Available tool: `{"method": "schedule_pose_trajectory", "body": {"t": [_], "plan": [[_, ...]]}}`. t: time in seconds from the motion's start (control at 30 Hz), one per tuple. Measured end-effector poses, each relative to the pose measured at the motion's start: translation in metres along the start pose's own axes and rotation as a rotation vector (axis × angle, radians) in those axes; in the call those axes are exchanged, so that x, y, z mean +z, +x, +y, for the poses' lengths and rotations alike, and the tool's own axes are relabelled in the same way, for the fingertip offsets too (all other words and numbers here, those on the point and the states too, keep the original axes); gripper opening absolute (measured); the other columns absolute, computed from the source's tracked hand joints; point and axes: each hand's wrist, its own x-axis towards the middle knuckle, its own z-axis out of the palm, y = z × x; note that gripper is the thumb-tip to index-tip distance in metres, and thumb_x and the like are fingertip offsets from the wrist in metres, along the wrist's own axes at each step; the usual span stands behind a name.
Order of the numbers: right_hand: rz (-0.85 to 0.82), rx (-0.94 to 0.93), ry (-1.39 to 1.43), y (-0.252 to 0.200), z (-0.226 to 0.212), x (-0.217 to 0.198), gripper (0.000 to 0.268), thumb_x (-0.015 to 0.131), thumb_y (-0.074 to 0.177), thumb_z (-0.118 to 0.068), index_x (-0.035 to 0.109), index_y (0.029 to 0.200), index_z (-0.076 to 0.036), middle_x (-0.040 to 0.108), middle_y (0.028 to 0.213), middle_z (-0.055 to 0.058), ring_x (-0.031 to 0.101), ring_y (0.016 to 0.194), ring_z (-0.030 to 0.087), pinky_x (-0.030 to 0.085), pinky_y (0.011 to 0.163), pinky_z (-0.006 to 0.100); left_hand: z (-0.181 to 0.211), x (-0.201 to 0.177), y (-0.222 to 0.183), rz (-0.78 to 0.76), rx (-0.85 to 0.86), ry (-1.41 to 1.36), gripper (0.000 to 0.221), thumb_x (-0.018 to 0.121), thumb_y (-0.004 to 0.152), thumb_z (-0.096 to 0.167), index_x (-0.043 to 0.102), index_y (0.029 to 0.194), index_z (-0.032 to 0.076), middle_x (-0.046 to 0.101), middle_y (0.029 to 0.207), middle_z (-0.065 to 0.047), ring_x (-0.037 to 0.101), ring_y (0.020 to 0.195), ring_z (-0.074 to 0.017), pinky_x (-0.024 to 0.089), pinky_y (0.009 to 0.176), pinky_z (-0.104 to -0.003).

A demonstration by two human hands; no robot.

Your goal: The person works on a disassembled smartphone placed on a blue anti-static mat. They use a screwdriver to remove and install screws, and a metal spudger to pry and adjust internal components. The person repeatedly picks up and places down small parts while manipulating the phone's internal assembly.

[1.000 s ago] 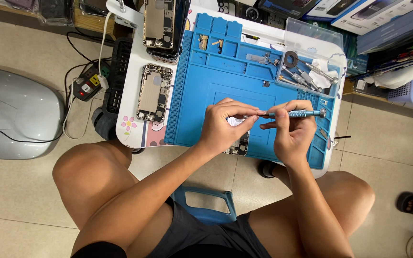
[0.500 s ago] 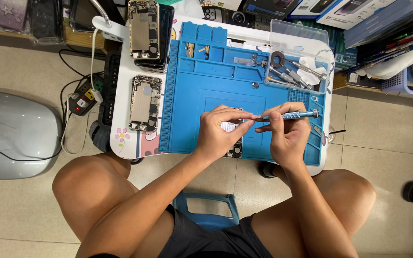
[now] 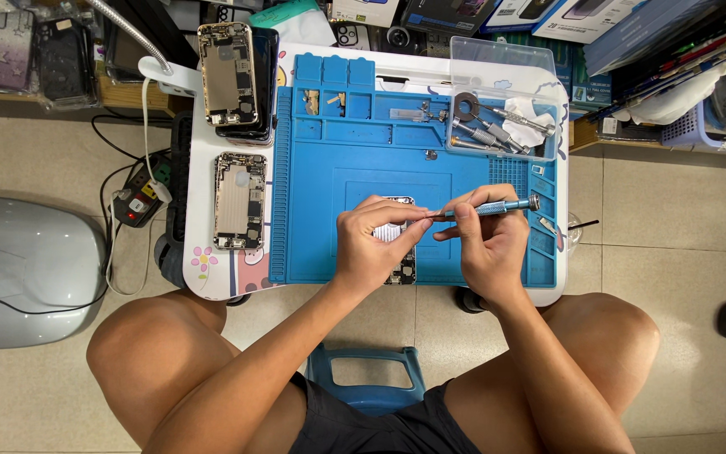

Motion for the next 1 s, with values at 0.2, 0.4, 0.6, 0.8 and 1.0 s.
{"method": "schedule_pose_trajectory", "body": {"t": [0.2,0.4,0.6,0.8,1.0], "plan": [[-0.002,0.012,0.009,0.000,0.001,-0.003,0.020,0.057,0.110,-0.016,0.045,0.104,0.000,0.071,0.088,0.020,0.080,0.083,0.029,0.068,0.060,0.033,0.002,0.001,0.002,-0.010,0.006,0.006,0.009,0.082,0.088,0.005,0.084,0.094,0.012,0.083,0.094,-0.009,0.079,0.086,-0.0235,0.061,0.074,-0.032],[0.002,0.011,0.002,0.000,-0.002,-0.003,0.020,0.059,0.109,-0.014,0.046,0.102,0.000,0.072,0.086,0.020,0.079,0.080,0.027,0.068,0.060,0.033,0.001,0.005,0.001,0.001,-0.051,0.009,0.007,0.085,0.086,0.009,0.084,0.092,0.013,0.084,0.091,-0.007,0.079,0.084,-0.0191,0.061,0.073,-0.029],[0.033,-0.025,-0.054,0.004,-0.009,-0.005,0.022,0.060,0.109,-0.016,0.047,0.101,0.001,0.073,0.086,0.021,0.079,0.078,0.030,0.068,0.061,0.037,-0.008,0.010,-0.013,-0.076,-0.161,0.055,0.047,0.088,0.085,0.030,0.072,0.125,0.009,0.080,0.110,-0.011,0.075,0.105,-0.0309,0.060,0.083,-0.042],[0.085,-0.041,-0.075,0.010,0.001,-0.019,0.021,0.055,0.111,-0.017,0.047,0.104,0.001,0.071,0.085,0.020,0.078,0.081,0.029,0.067,0.064,0.035,-0.010,0.007,-0.028,-0.266,-0.167,0.863,0.079,0.079,0.089,0.054,0.050,0.142,0.002,0.053,0.115,-0.020,0.057,0.097,-0.0375,0.044,0.076,-0.048],[0.108,-0.038,-0.114,0.012,0.002,-0.025,0.020,0.055,0.112,-0.016,0.048,0.105,0.001,0.072,0.086,0.021,0.077,0.081,0.027,0.067,0.065,0.033,-0.032,0.014,-0.037,-0.309,-0.089,1.102,0.088,0.087,0.072,0.057,0.055,0.136,0.006,0.049,0.118,-0.018,0.055,0.098,-0.0360,0.040,0.073,-0.045]]}}
